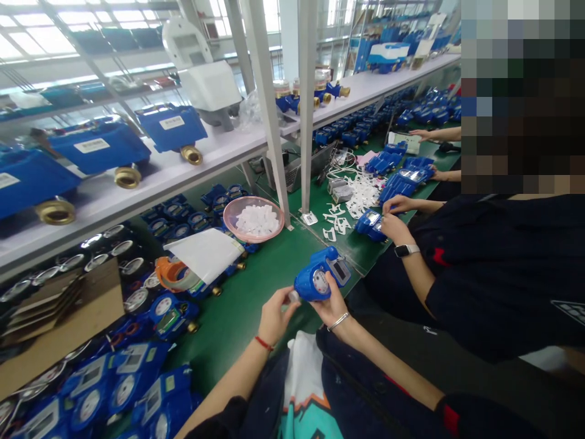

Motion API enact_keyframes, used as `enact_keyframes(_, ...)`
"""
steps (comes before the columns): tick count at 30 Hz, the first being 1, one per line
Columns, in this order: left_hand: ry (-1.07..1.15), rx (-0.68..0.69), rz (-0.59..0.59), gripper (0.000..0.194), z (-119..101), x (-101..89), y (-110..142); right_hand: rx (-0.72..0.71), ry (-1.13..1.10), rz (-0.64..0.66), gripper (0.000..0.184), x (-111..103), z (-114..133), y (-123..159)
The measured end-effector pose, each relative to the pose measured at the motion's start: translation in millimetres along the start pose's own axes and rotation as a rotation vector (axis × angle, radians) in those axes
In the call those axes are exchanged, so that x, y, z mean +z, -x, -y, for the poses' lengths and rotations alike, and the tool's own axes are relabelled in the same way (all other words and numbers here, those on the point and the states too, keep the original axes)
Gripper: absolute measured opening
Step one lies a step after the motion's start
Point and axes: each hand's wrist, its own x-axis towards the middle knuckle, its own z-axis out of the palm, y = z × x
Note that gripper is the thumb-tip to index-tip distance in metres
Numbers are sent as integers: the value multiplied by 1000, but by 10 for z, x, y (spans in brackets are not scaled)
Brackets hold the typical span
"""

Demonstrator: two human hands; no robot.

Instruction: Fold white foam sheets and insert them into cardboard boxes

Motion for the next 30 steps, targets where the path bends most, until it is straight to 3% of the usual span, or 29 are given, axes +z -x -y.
enact_keyframes(2, 252, -171, 7, 46, -13, 26, -36, 91, 0, 30, 45, -29, 64, -19)
enact_keyframes(4, 445, -250, 24, 66, -20, 49, -70, 203, 0, 86, 51, -65, 123, -14)
enact_keyframes(6, 600, -237, 113, 92, -36, 62, -80, 321, 2, 156, 56, -109, 161, 9)
enact_keyframes(8, 729, -186, 243, 102, -90, 62, -54, 440, 5, 205, 59, -151, 180, 39)
enact_keyframes(10, 759, -149, 282, 97, -183, 48, -6, 520, 13, 219, 61, -184, 191, 63)
enact_keyframes(15, 679, -184, 229, 94, -357, 0, 58, 568, 44, 240, 60, -211, 237, 84)
enact_keyframes(21, 659, -187, 280, 105, -206, 3, -72, 579, 131, 224, 61, -152, 319, 4)
enact_keyframes(24, 370, -90, 437, 97, -132, -246, -375, 440, 317, 204, 59, -136, 321, -185)
enact_keyframes(26, 15, -50, 443, 69, -113, -561, -753, 178, 515, 199, 63, -177, 297, -374)
enact_keyframes(28, -330, -102, 260, 39, -96, -916, -1258, -142, 746, 197, 83, -276, 260, -582)
enact_keyframes(30, -601, -223, 66, 32, -43, -1210, -1817, -400, 969, 211, 103, -428, 218, -770)
